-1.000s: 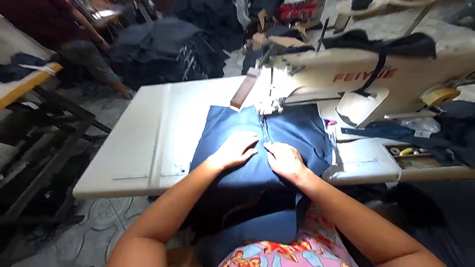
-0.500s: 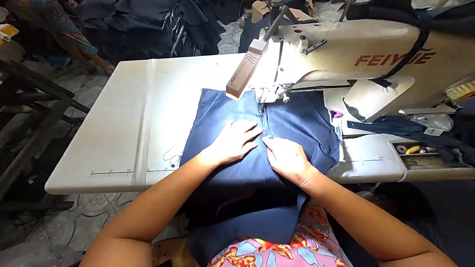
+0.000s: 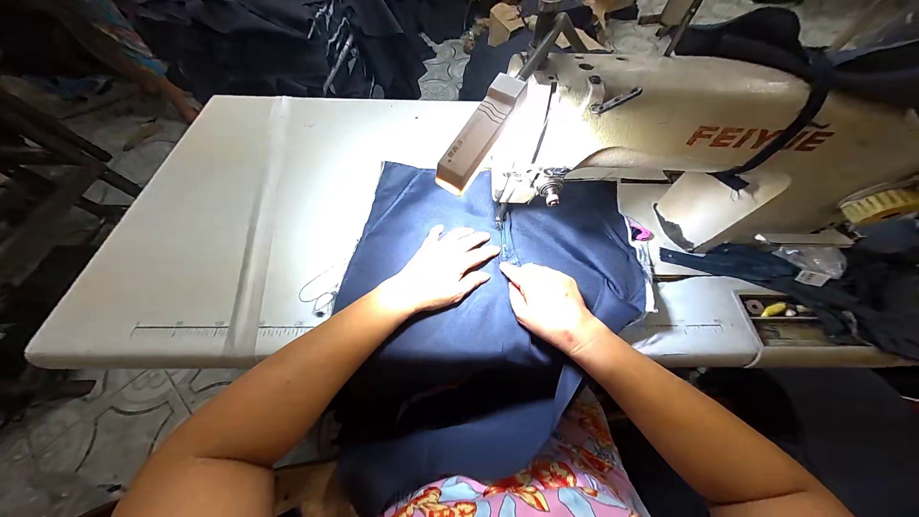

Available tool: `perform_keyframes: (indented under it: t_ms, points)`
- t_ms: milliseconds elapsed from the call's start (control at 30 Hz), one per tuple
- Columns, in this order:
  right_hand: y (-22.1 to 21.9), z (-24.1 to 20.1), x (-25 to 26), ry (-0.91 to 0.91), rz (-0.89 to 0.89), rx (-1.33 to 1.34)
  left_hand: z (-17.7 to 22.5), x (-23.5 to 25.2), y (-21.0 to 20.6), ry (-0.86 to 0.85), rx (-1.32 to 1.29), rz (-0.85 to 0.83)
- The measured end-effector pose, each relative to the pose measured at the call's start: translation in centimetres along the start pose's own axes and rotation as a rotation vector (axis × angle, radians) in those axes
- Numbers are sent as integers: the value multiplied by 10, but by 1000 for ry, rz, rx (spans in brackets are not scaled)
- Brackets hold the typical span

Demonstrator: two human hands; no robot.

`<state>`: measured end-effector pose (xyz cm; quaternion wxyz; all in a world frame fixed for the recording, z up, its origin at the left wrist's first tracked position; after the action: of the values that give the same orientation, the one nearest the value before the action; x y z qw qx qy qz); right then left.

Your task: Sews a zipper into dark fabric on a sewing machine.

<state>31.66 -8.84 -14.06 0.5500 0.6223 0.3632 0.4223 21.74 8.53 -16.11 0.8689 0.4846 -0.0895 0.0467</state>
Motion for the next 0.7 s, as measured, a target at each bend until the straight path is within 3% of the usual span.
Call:
perform_keyframes:
  t_ms: [400,533,700]
  points:
    - [-5,10,20,24,70,7,-8,18,15,92,-16,-89]
    - [-1,12,23,20,16,27,9,9,3,6,5,44]
    - [-3,12,23,39,51,23,10,-5,-8,51,-36,58]
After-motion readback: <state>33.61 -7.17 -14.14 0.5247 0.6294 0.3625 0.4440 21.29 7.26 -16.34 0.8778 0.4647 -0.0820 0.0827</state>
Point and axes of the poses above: each hand's wrist, its own x-axis towards the middle knuckle, its own y-axis out of the back of the hand, z = x × y, the point moved 2 cm from there along x, towards the middle knuckle, and after that the axes turned 15 degrees about -x, right-handed, at the moved point
